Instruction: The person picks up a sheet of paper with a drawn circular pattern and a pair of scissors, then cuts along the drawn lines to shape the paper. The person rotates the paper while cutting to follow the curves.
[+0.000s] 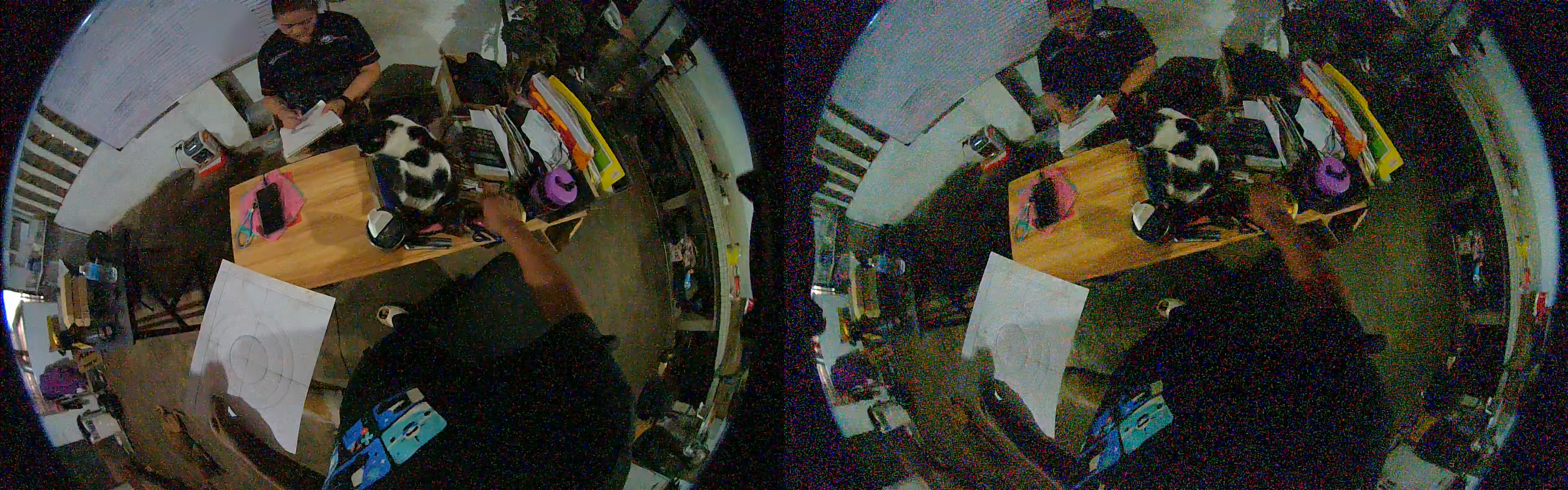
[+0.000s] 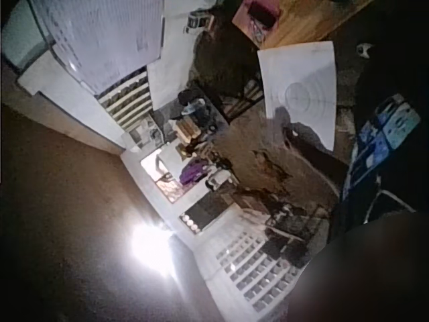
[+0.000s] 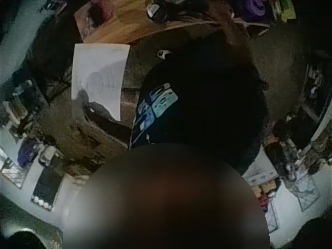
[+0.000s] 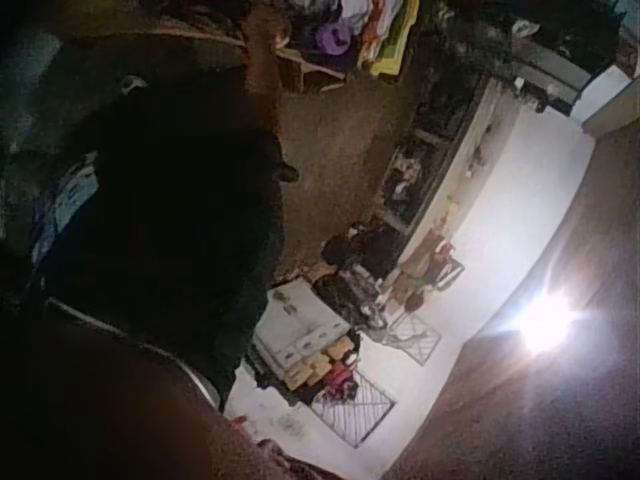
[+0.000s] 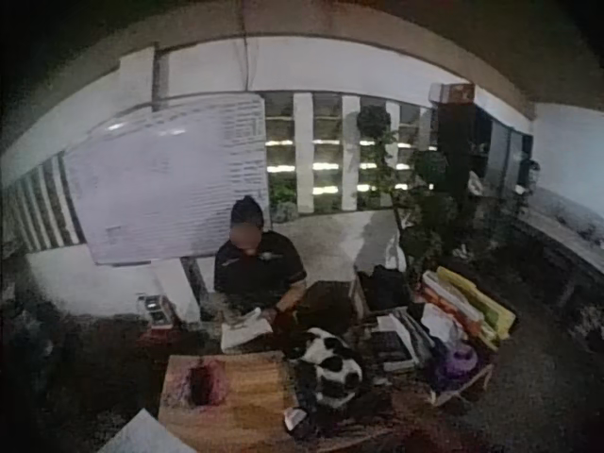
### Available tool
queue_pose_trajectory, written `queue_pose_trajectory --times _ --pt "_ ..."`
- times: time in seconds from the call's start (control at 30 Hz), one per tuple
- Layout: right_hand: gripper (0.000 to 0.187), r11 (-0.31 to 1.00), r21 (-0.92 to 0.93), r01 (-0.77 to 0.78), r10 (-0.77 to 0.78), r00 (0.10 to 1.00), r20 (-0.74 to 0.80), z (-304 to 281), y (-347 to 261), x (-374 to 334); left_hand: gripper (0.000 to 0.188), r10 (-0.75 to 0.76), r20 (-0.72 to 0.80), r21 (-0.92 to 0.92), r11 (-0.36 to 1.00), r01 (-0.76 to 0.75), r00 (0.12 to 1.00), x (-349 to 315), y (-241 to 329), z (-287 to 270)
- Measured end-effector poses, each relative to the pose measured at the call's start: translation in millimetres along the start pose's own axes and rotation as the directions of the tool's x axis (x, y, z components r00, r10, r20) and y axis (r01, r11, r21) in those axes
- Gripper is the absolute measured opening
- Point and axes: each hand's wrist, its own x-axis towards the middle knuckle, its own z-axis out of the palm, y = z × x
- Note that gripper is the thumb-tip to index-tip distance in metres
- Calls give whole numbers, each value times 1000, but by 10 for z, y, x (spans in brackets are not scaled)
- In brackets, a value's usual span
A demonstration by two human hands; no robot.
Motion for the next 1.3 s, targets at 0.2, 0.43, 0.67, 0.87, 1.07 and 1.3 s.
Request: queue_pose_trajectory --times 0.2,0.43,0.67,0.87,1.07,1.3 --pt "55 996 92 2 7 996 -91 -251 -37 -267 35 -18 21 -4 1000 18 1000 -228 -136 -132" --pt "49 908 417 34 238 778 -581 -7 14 -1004 35 -58 220 -2 998 60 974 -418 -312 36" --pt "42 957 287 40 141 801 -582 321 -211 -1270 35 0 246 -62 998 16 969 -329 -299 151" --pt "38 978 210 10 53 956 -289 376 -41 -1049 35 -32 215 -75 996 50 976 -683 -429 178" --pt "27 978 196 76 -24 966 -256 301 91 -1104 35 -80 157 -70 993 92 984 -1109 -393 323" --pt "21 963 -4 268 -249 888 -387 256 235 -1029 35 -82 163 -78 992 96 983 -1388 -315 495"
